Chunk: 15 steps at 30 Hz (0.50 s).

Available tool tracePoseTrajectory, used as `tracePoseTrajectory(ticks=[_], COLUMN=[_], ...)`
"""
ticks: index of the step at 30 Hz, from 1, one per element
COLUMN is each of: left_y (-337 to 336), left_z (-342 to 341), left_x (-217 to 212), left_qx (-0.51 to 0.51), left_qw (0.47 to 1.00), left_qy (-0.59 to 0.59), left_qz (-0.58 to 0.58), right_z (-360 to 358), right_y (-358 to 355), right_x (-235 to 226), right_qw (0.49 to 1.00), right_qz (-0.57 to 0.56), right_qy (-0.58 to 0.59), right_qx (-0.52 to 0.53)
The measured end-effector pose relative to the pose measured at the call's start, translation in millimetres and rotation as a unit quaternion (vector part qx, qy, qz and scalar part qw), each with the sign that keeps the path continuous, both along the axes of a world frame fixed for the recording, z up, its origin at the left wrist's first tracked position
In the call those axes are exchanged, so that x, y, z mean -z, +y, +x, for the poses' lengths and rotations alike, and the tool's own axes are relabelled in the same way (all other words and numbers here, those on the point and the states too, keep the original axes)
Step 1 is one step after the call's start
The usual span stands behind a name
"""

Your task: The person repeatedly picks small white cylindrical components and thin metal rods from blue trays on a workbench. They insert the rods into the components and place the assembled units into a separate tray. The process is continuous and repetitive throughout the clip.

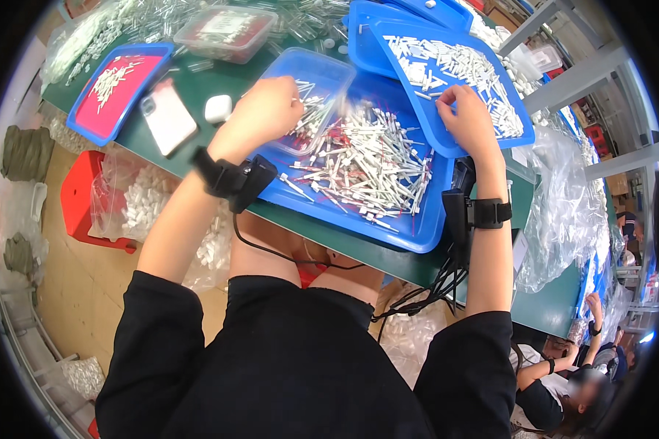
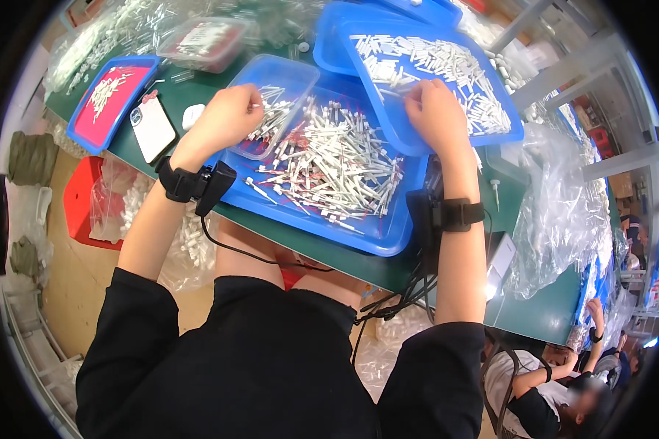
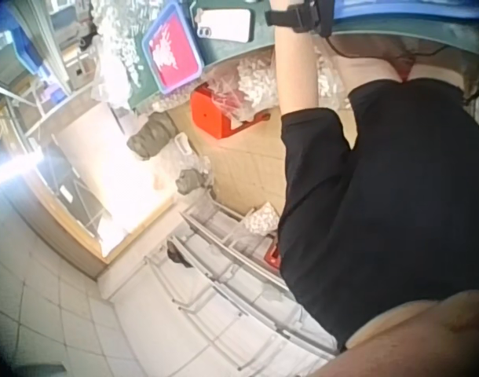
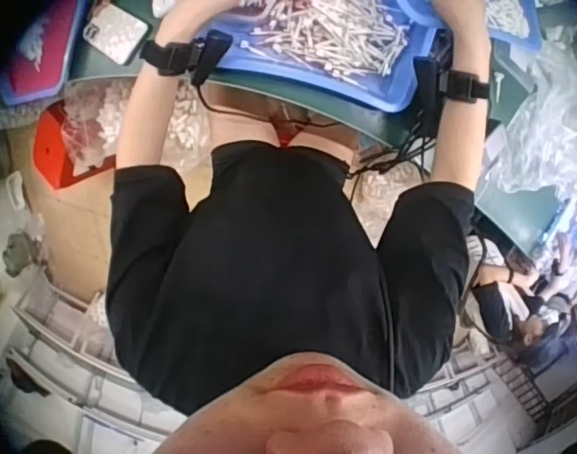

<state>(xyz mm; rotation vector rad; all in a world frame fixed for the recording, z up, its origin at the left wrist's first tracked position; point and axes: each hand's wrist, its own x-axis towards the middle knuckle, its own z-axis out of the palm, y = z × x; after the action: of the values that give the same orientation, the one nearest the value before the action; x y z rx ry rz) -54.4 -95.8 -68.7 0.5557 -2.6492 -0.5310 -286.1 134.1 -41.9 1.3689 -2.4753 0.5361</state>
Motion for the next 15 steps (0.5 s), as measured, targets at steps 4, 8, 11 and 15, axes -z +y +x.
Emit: tracePoseTrajectory(ticks=[4, 8, 11, 15], left_y=[5, 32, 63, 94], left_z=[9, 27, 50, 62], left_x=[-20, -56, -76, -88], left_qx=[-0.042, -0.019, 0.039, 0.152], left_qw=[0.997, 0.978, 0.949, 0.924], left_qy=[0.061, 0.191, 0.251, 0.285], left_qz=[-0.033, 0.082, 0.188, 0.205], right_z=[4, 42, 87, 142], right_y=[0, 17, 25, 40], right_x=[-6, -45, -66, -76], right_qw=[0.997, 0.972, 0.939, 0.871], right_qz=[-0.077, -0.201, -0.232, -0.263], right_qy=[-0.03, -0.123, -0.231, -0.37], right_qx=[0.005, -0.023, -0.111, -0.186])
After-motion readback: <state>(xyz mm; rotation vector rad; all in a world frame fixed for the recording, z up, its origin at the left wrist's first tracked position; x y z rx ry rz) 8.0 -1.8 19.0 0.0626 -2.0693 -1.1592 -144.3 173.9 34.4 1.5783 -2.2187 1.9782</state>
